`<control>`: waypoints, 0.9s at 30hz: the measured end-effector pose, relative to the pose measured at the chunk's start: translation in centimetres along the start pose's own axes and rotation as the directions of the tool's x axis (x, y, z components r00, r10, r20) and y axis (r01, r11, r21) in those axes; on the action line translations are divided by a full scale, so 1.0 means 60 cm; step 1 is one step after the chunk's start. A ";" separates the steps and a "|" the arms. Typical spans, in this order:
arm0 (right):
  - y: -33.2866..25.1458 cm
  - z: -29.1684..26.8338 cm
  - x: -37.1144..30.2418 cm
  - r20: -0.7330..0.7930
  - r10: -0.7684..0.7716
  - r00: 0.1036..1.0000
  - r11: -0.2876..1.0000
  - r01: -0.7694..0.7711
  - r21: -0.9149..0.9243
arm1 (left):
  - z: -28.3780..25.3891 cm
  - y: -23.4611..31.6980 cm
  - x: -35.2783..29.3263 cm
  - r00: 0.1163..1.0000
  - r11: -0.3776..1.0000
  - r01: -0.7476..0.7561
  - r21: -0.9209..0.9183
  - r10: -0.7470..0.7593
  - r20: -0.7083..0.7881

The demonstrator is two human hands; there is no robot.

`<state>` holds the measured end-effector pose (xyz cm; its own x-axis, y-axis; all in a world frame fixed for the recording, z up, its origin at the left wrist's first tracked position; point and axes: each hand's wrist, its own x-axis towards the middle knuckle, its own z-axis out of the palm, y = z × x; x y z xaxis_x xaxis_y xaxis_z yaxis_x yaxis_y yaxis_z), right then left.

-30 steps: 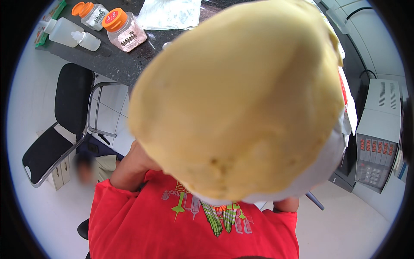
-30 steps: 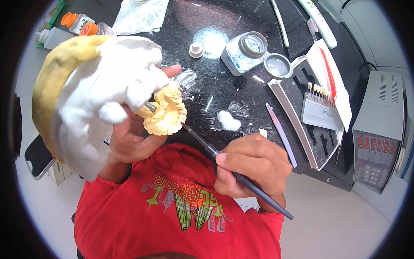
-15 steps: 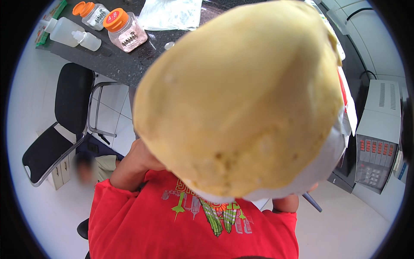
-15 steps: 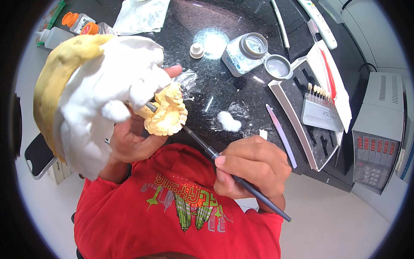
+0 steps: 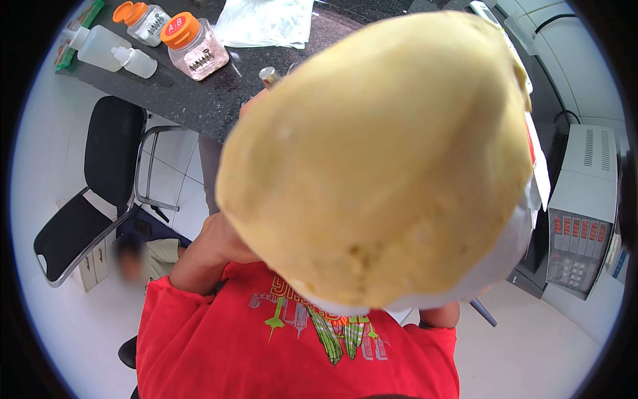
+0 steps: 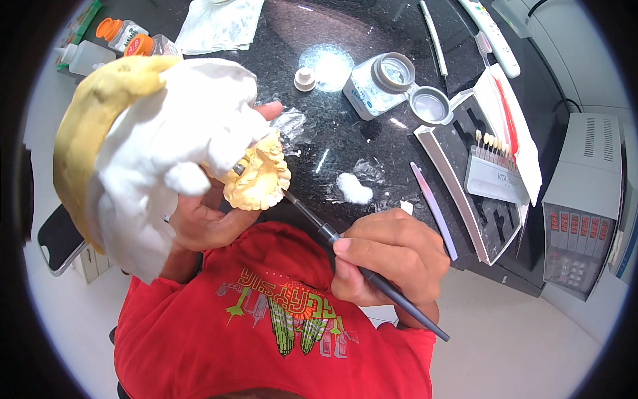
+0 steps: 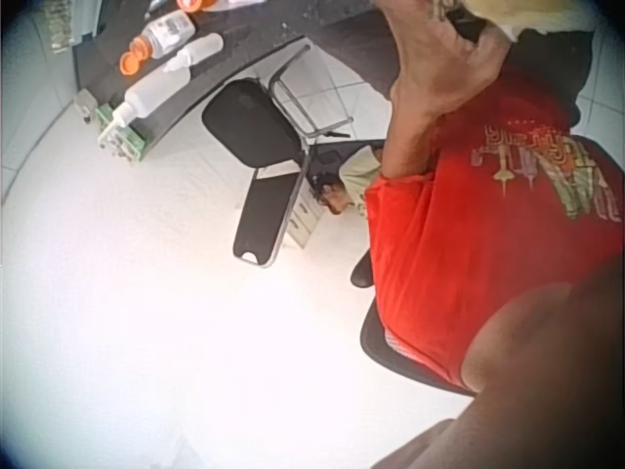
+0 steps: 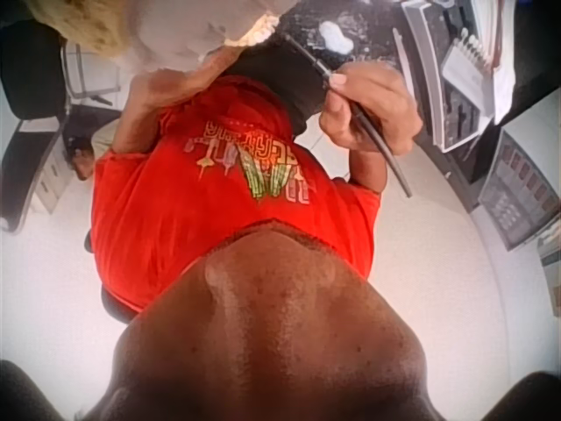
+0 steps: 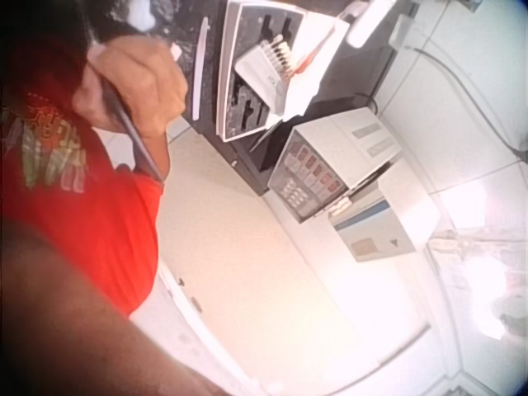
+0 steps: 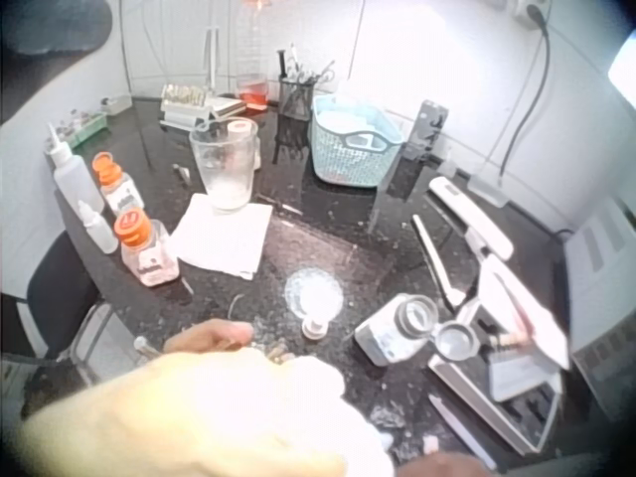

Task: The person applies a white paste to a dental model using a brush, picking up small amounts of the material from a surface and carefully brushing it onto the teeth of the yellow cast.

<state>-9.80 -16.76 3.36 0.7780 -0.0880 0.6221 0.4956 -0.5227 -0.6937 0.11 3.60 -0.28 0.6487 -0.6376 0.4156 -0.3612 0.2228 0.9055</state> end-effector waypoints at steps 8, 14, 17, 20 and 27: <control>0.004 0.006 0.001 0.006 -0.012 1.000 1.000 0.012 0.017 | -0.004 -0.005 -0.003 1.000 1.000 -0.004 0.027 0.004 -0.013; 0.002 0.005 0.001 0.005 -0.003 1.000 1.000 0.003 0.004 | -0.019 -0.020 0.007 1.000 0.987 0.003 0.159 -0.003 -0.002; 0.001 0.005 0.002 0.008 0.001 1.000 1.000 -0.001 0.007 | -0.023 -0.027 0.014 1.000 0.976 0.010 0.217 -0.014 0.013; 0.000 0.004 0.001 0.005 0.004 1.000 1.000 -0.005 0.013 | -0.024 -0.021 0.015 1.000 0.970 0.020 0.242 -0.025 0.017; -0.001 0.006 0.001 0.001 0.004 1.000 1.000 -0.004 0.001 | -0.023 -0.028 0.017 0.999 0.985 0.039 0.169 -0.042 0.014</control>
<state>-9.64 -16.44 3.30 0.7803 -0.0894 0.6190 0.4926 -0.5219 -0.6964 2.30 3.59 -1.24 0.6539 -0.6564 0.3761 -0.4435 0.0701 0.8935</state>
